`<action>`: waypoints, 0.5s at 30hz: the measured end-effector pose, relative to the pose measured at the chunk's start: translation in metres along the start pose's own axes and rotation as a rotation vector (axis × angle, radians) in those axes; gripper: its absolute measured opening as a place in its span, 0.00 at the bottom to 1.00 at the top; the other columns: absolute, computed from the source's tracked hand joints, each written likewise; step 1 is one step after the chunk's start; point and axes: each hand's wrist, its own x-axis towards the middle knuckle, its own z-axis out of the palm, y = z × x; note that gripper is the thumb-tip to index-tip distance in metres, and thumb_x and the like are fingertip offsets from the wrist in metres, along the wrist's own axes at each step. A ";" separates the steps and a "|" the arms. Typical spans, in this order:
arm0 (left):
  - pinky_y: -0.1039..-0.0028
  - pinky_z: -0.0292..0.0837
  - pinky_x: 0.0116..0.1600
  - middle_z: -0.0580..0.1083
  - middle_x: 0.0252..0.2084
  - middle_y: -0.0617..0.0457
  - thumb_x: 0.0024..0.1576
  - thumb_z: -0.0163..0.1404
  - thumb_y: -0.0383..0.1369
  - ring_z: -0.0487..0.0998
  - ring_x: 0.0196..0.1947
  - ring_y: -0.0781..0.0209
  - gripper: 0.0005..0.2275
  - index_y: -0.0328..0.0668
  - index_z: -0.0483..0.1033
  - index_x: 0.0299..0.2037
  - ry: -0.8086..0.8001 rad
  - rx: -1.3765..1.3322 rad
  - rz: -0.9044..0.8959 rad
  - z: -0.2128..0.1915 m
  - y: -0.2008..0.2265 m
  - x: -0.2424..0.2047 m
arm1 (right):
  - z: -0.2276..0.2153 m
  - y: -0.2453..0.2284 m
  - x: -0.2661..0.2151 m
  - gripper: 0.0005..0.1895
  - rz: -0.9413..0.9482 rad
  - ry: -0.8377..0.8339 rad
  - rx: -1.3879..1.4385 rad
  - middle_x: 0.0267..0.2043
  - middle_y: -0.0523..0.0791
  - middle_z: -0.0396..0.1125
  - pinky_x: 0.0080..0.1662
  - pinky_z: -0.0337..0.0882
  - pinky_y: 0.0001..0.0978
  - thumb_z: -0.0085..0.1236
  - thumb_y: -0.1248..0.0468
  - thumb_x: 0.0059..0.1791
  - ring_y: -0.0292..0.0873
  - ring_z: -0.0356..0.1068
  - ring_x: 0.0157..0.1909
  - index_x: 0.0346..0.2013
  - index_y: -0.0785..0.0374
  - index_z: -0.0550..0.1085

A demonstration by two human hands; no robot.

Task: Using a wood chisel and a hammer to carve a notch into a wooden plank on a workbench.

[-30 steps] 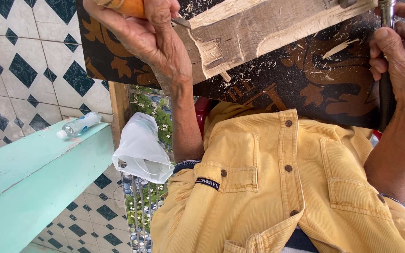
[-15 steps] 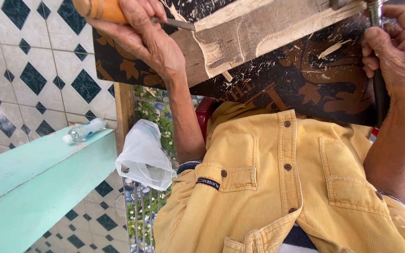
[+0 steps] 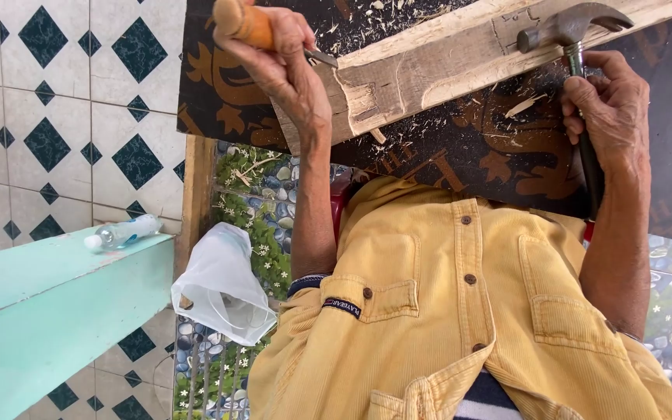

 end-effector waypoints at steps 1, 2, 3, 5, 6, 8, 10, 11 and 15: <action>0.71 0.69 0.40 0.65 0.38 0.56 0.73 0.41 0.27 0.65 0.34 0.60 0.16 0.64 0.61 0.65 0.023 0.034 -0.073 0.003 0.002 -0.003 | 0.001 -0.002 -0.001 0.07 0.009 0.000 0.025 0.35 0.44 0.61 0.26 0.61 0.24 0.46 0.69 0.71 0.34 0.57 0.25 0.64 0.66 0.63; 0.73 0.71 0.41 0.68 0.38 0.58 0.71 0.42 0.26 0.67 0.34 0.62 0.13 0.60 0.60 0.61 0.048 0.067 -0.146 0.005 0.003 -0.006 | 0.003 -0.004 -0.001 0.08 0.019 0.000 0.050 0.34 0.44 0.60 0.26 0.61 0.24 0.47 0.67 0.70 0.34 0.55 0.24 0.64 0.66 0.63; 0.73 0.71 0.41 0.68 0.38 0.58 0.71 0.42 0.26 0.67 0.34 0.62 0.13 0.60 0.60 0.61 0.048 0.069 -0.149 0.007 0.001 -0.008 | 0.002 -0.003 -0.001 0.08 0.022 -0.001 0.051 0.34 0.44 0.60 0.26 0.61 0.24 0.47 0.67 0.70 0.34 0.55 0.24 0.64 0.66 0.63; 0.74 0.71 0.40 0.66 0.37 0.58 0.67 0.40 0.17 0.68 0.33 0.63 0.18 0.58 0.62 0.58 0.002 0.152 -0.147 0.011 -0.003 -0.013 | 0.002 -0.001 -0.001 0.09 0.017 0.004 0.063 0.34 0.44 0.59 0.26 0.61 0.24 0.48 0.67 0.71 0.34 0.55 0.24 0.64 0.66 0.63; 0.74 0.71 0.40 0.66 0.37 0.58 0.67 0.40 0.17 0.68 0.33 0.63 0.18 0.58 0.62 0.58 -0.001 0.153 -0.155 0.010 -0.001 -0.015 | 0.002 0.002 -0.001 0.09 0.025 0.005 0.065 0.34 0.44 0.59 0.26 0.61 0.24 0.48 0.67 0.71 0.34 0.55 0.24 0.64 0.66 0.63; 0.72 0.84 0.42 0.67 0.49 0.55 0.71 0.46 0.37 0.72 0.40 0.66 0.17 0.63 0.52 0.65 -0.033 0.486 -0.184 0.010 0.002 -0.018 | 0.000 0.007 0.000 0.09 -0.002 -0.006 0.052 0.35 0.47 0.59 0.26 0.60 0.26 0.46 0.68 0.71 0.36 0.54 0.24 0.65 0.69 0.62; 0.70 0.78 0.42 0.67 0.46 0.54 0.72 0.47 0.39 0.70 0.37 0.64 0.20 0.64 0.51 0.70 0.002 0.355 -0.191 -0.003 -0.008 -0.017 | 0.001 0.003 0.000 0.08 0.009 -0.003 0.056 0.35 0.47 0.58 0.26 0.60 0.26 0.45 0.69 0.71 0.36 0.54 0.24 0.65 0.68 0.62; 0.67 0.72 0.43 0.66 0.42 0.53 0.74 0.48 0.41 0.68 0.34 0.62 0.24 0.66 0.49 0.74 0.040 0.226 -0.196 -0.011 -0.011 -0.017 | 0.002 0.001 0.000 0.08 0.019 -0.003 0.062 0.34 0.47 0.58 0.26 0.59 0.26 0.44 0.70 0.70 0.36 0.54 0.24 0.64 0.68 0.62; 0.62 0.66 0.48 0.62 0.46 0.54 0.71 0.47 0.46 0.60 0.39 0.62 0.38 0.67 0.27 0.81 0.088 0.283 -0.261 -0.040 -0.032 -0.030 | 0.000 0.009 0.000 0.09 -0.008 -0.016 0.054 0.36 0.48 0.58 0.26 0.60 0.26 0.45 0.69 0.72 0.36 0.54 0.25 0.66 0.69 0.62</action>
